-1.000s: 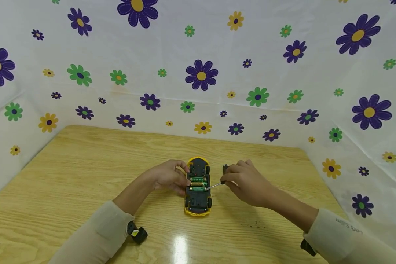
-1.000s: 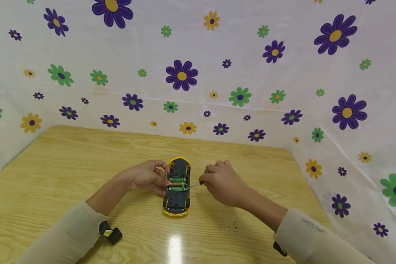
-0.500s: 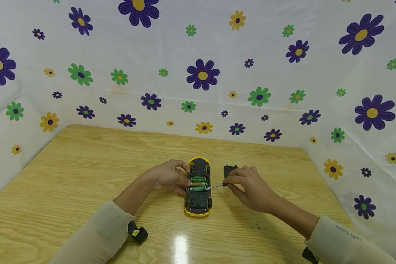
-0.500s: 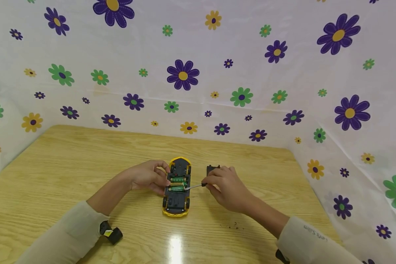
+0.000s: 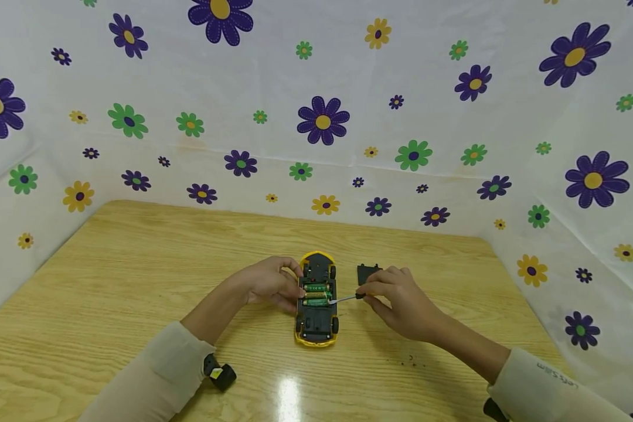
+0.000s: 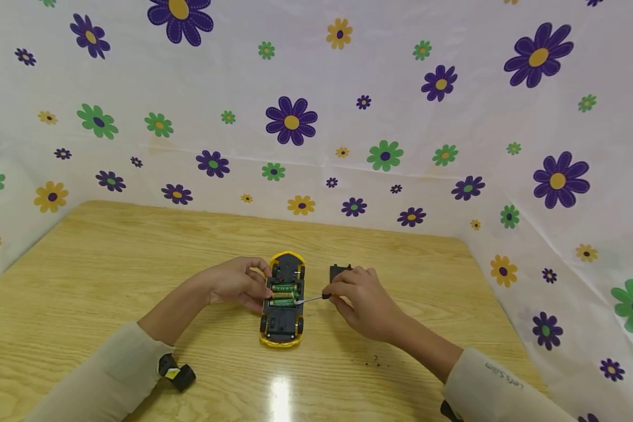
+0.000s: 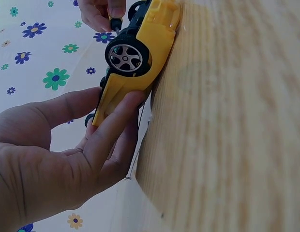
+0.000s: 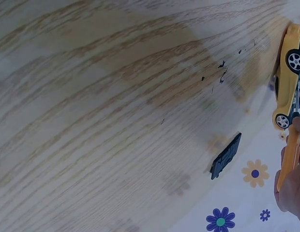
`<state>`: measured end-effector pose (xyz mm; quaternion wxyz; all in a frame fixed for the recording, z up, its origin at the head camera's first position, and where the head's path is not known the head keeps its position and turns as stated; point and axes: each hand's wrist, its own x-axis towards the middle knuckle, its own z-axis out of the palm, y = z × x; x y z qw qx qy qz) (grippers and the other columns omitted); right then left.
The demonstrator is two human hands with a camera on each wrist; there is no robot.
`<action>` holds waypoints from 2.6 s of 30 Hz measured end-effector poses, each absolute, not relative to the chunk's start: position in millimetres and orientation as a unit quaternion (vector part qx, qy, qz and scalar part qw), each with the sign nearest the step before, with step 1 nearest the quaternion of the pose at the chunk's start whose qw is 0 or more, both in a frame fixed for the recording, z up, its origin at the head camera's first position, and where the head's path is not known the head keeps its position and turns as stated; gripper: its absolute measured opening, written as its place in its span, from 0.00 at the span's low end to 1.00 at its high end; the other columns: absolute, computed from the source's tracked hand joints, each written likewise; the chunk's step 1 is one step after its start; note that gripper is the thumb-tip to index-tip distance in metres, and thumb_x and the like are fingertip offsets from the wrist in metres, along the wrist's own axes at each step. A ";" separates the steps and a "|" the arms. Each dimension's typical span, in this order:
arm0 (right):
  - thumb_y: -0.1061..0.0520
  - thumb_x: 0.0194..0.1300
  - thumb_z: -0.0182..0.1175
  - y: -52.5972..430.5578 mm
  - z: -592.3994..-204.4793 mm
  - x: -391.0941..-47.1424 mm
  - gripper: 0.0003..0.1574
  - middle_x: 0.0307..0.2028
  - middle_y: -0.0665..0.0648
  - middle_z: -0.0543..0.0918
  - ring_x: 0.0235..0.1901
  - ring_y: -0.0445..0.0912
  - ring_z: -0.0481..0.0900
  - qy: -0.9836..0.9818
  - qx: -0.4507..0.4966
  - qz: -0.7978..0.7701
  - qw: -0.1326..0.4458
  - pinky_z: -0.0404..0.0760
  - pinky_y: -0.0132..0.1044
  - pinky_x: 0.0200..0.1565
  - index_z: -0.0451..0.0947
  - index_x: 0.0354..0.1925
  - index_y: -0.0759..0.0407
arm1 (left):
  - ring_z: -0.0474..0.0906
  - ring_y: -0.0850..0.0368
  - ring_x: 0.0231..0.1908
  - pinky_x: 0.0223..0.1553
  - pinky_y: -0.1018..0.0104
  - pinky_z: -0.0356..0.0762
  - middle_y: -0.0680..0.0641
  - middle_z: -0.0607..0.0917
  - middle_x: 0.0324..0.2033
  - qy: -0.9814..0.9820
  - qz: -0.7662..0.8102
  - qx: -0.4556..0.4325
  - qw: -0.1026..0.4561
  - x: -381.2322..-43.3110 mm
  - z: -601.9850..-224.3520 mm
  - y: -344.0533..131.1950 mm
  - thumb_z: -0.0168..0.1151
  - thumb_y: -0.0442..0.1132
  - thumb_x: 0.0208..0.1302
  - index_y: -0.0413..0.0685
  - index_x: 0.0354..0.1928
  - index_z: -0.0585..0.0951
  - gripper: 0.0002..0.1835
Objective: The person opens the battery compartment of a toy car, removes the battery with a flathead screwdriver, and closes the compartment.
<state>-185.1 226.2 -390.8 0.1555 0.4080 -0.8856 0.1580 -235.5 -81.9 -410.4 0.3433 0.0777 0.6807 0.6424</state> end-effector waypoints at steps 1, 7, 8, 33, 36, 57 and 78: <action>0.64 0.62 0.73 226.5 -391.0 -185.1 0.13 0.43 0.49 0.86 0.39 0.45 0.75 -0.885 0.408 0.159 0.156 0.61 0.39 0.38 0.89 0.45 0.53 | 0.86 0.43 0.33 0.42 0.50 0.89 0.34 0.82 0.41 0.681 0.642 0.077 0.344 -235.6 -410.3 -81.8 0.62 0.21 0.66 0.36 0.53 0.69 0.18; 0.63 0.62 0.73 226.8 -391.1 -185.0 0.12 0.43 0.47 0.85 0.39 0.43 0.73 -0.887 0.405 0.163 0.149 0.59 0.39 0.38 0.88 0.45 0.52 | 0.85 0.43 0.34 0.42 0.50 0.89 0.34 0.83 0.41 0.682 0.640 0.075 0.345 -236.2 -410.6 -82.3 0.61 0.21 0.67 0.36 0.53 0.69 0.17; 0.63 0.62 0.73 226.7 -391.1 -185.0 0.12 0.42 0.47 0.85 0.39 0.43 0.73 -0.887 0.405 0.164 0.147 0.59 0.39 0.38 0.88 0.45 0.52 | 0.85 0.43 0.34 0.42 0.50 0.89 0.34 0.83 0.42 0.682 0.640 0.075 0.345 -236.2 -410.6 -82.4 0.61 0.22 0.67 0.36 0.53 0.69 0.17; 0.60 0.62 0.73 237.8 -383.6 -183.7 0.15 0.43 0.48 0.86 0.39 0.43 0.77 -0.913 0.379 0.092 0.123 0.70 0.39 0.38 0.86 0.48 0.54 | 0.84 0.44 0.37 0.43 0.49 0.89 0.35 0.82 0.42 0.680 0.645 0.064 0.343 -235.3 -409.3 -80.0 0.61 0.21 0.66 0.36 0.55 0.69 0.18; 0.61 0.61 0.73 240.5 -384.2 -183.5 0.15 0.41 0.50 0.86 0.38 0.43 0.78 -0.914 0.373 0.100 0.123 0.77 0.40 0.38 0.86 0.47 0.56 | 0.84 0.44 0.37 0.43 0.49 0.89 0.35 0.82 0.42 0.679 0.645 0.064 0.344 -235.1 -410.4 -80.3 0.61 0.21 0.66 0.36 0.54 0.69 0.18; 0.60 0.68 0.65 262.7 -386.9 -211.3 0.15 0.37 0.60 0.84 0.35 0.50 0.84 -0.948 0.113 0.297 -0.035 0.87 0.40 0.34 0.81 0.49 0.70 | 0.85 0.43 0.35 0.42 0.49 0.89 0.34 0.83 0.42 0.677 0.644 0.066 0.350 -234.7 -409.6 -80.7 0.61 0.21 0.65 0.37 0.53 0.69 0.18; 0.60 0.69 0.66 257.0 -387.9 -220.1 0.14 0.37 0.63 0.80 0.29 0.47 0.82 -0.897 -0.069 0.413 -0.145 0.90 0.41 0.33 0.78 0.43 0.72 | 0.84 0.43 0.36 0.43 0.49 0.89 0.35 0.82 0.40 0.679 0.642 0.064 0.352 -236.2 -407.6 -80.1 0.61 0.22 0.66 0.37 0.54 0.69 0.18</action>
